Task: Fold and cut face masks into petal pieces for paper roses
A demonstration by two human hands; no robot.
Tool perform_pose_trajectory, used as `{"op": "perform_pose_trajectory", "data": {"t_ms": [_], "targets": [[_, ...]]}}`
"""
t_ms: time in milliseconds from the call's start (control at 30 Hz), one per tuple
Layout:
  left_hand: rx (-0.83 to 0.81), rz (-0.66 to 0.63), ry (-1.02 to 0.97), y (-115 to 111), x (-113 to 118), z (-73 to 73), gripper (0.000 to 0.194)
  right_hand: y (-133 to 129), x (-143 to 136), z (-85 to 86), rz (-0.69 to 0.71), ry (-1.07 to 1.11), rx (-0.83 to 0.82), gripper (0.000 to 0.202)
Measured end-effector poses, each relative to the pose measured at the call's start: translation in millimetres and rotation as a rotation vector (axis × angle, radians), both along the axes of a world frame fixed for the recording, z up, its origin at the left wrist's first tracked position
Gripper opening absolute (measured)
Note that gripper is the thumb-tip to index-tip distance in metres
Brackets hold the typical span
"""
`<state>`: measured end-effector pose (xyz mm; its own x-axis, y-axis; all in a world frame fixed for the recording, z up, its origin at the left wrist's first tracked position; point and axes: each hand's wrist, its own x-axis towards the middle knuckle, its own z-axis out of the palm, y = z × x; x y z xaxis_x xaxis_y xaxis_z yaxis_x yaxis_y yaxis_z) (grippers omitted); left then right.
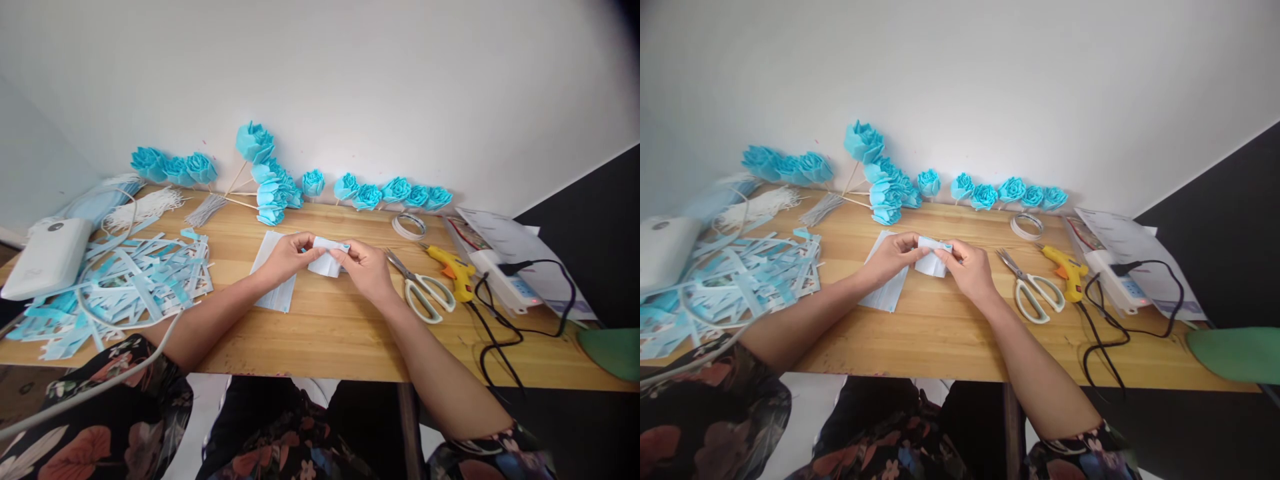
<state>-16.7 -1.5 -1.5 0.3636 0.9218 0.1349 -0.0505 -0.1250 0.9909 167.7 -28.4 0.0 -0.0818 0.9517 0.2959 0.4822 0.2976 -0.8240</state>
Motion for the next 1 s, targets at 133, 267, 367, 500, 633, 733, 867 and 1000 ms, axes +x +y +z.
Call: {"op": "perform_pose_trajectory", "data": {"t_ms": [133,267,367,500,633,733,867,1000], "targets": [[0.005,0.025,-0.012,0.5,-1.5,-2.5,0.029,0.3,-1.6,1.1,0.005,-0.056,0.017,0.024],[-0.039,0.039,-0.088,2.8,-1.7,-3.8,0.029,2.0,0.1,3.8,-0.009,-0.064,0.067,0.022],[-0.059,0.079,-0.186,4.7,-0.8,-4.4,0.031,2.6,1.1,5.7,-0.019,-0.012,0.081,0.015],[-0.102,0.04,-0.272,3.9,0.6,-4.6,0.03,2.7,0.2,4.9,-0.024,0.04,0.072,0.014],[-0.111,0.008,-0.311,1.5,1.4,-4.4,0.031,4.4,0.1,0.9,-0.013,0.065,0.077,0.014],[-0.122,0.012,-0.323,1.9,1.5,-5.3,0.037,6.2,1.3,-2.0,0.001,0.069,0.075,0.014],[-0.16,0.014,-0.241,4.2,0.9,-8.1,0.048,5.5,1.1,-2.9,0.001,0.056,0.09,0.012],[-0.146,0.008,-0.206,4.6,0.2,-9.1,0.028,3.3,-1.3,-3.1,0.026,0.037,0.099,0.012]]}}
